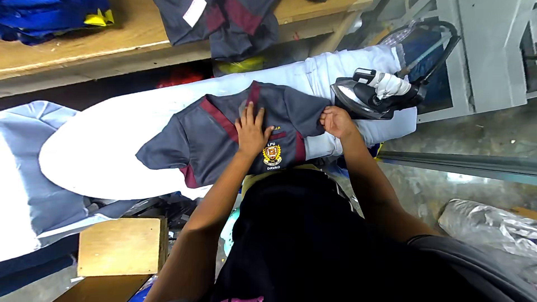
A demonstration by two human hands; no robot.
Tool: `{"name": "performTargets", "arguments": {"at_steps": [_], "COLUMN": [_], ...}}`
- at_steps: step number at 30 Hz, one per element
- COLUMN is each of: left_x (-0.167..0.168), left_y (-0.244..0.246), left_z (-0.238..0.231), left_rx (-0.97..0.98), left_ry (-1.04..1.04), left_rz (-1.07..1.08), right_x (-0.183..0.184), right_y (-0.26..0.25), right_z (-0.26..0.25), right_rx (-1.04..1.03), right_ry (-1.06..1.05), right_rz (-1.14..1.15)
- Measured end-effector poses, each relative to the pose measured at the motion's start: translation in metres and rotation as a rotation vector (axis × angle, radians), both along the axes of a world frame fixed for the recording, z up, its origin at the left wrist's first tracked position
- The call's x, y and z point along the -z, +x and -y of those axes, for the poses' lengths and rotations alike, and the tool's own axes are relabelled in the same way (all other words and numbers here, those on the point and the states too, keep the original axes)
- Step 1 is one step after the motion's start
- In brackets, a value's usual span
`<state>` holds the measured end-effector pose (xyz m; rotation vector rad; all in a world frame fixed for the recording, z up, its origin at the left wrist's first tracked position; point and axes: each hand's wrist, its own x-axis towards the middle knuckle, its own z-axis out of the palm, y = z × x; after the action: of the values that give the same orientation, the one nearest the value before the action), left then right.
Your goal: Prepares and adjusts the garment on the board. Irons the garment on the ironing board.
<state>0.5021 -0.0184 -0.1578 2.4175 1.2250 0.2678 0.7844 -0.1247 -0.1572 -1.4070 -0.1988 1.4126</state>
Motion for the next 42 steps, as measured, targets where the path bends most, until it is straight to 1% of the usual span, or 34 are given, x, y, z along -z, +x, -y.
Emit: {"name": "performTargets", "arguments": {"at_steps": [1, 2, 4, 5, 7, 9, 10, 11, 12, 14, 17, 20, 22, 25, 27, 29, 31, 35, 39, 40, 42], "left_x": [0.011, 0.020, 0.029, 0.030, 0.030, 0.026, 0.022, 0.016, 0.008, -0.004, -0.002, 0.014, 0.022, 0.029, 0.026, 0.022, 0.020, 0.012, -0.013, -0.015, -0.010], "left_y": [-0.004, -0.006, -0.007, -0.007, -0.007, -0.009, -0.011, -0.013, -0.016, -0.021, -0.025, -0.023, -0.022, -0.026, -0.032, -0.037, -0.039, -0.034, -0.017, -0.014, -0.007], "left_z": [0.010, 0.015, 0.016, 0.016, 0.014, 0.012, 0.012, 0.014, 0.019, 0.037, 0.071, 0.089, 0.090, 0.094, 0.098, 0.101, 0.101, 0.098, 0.085, 0.084, 0.083], "left_rx": [0.014, 0.011, -0.005, -0.011, -0.016, -0.016, -0.022, -0.032, -0.039, 0.012, 0.204, 0.369, 0.469, 0.555, 0.589, 0.615, 0.650, 0.683, 0.688, 0.685, 0.625], "left_ry": [0.003, 0.005, 0.004, 0.001, -0.011, -0.054, -0.065, -0.063, -0.039, 0.040, 0.067, 0.067, 0.012, -0.044, -0.090, -0.134, -0.140, -0.150, -0.370, -0.372, -0.247], "left_rz": [-0.049, -0.081, -0.099, -0.091, -0.073, -0.053, -0.028, -0.001, 0.026, 0.074, 0.082, 0.088, 0.058, 0.027, 0.030, 0.050, 0.084, 0.113, 0.066, 0.087, 0.182], "right_x": [0.003, 0.004, 0.001, -0.001, -0.002, -0.002, -0.007, -0.012, -0.015, -0.022, -0.025, -0.011, 0.007, 0.032, 0.038, 0.036, 0.028, 0.012, 0.001, -0.001, -0.001], "right_y": [0.002, 0.002, -0.002, -0.005, -0.007, -0.003, -0.003, -0.005, -0.008, -0.022, -0.052, -0.079, -0.089, -0.089, -0.090, -0.090, -0.090, -0.083, -0.066, -0.064, -0.062], "right_z": [0.007, 0.013, 0.023, 0.025, 0.024, 0.024, 0.024, 0.024, 0.023, 0.017, -0.014, -0.054, -0.075, -0.092, -0.095, -0.094, -0.092, -0.093, -0.082, -0.072, -0.049], "right_rx": [-0.025, -0.067, -0.145, -0.145, -0.126, -0.180, -0.218, -0.239, -0.245, -0.264, -0.362, -0.614, -0.763, -0.868, -0.914, -0.949, -0.958, -0.834, -0.650, -0.606, -0.581], "right_ry": [0.076, 0.119, 0.123, 0.065, -0.140, -0.319, -0.375, -0.380, -0.329, -0.142, 0.152, 0.313, 0.339, 0.309, 0.256, 0.213, 0.190, 0.180, 0.077, 0.066, 0.068], "right_rz": [-0.069, -0.091, 0.002, 0.101, 0.406, 0.818, 1.013, 1.164, 1.276, 1.389, 1.463, 1.518, 1.540, 1.564, 1.578, 1.589, 1.585, 1.580, 1.526, 1.530, 1.561]}}
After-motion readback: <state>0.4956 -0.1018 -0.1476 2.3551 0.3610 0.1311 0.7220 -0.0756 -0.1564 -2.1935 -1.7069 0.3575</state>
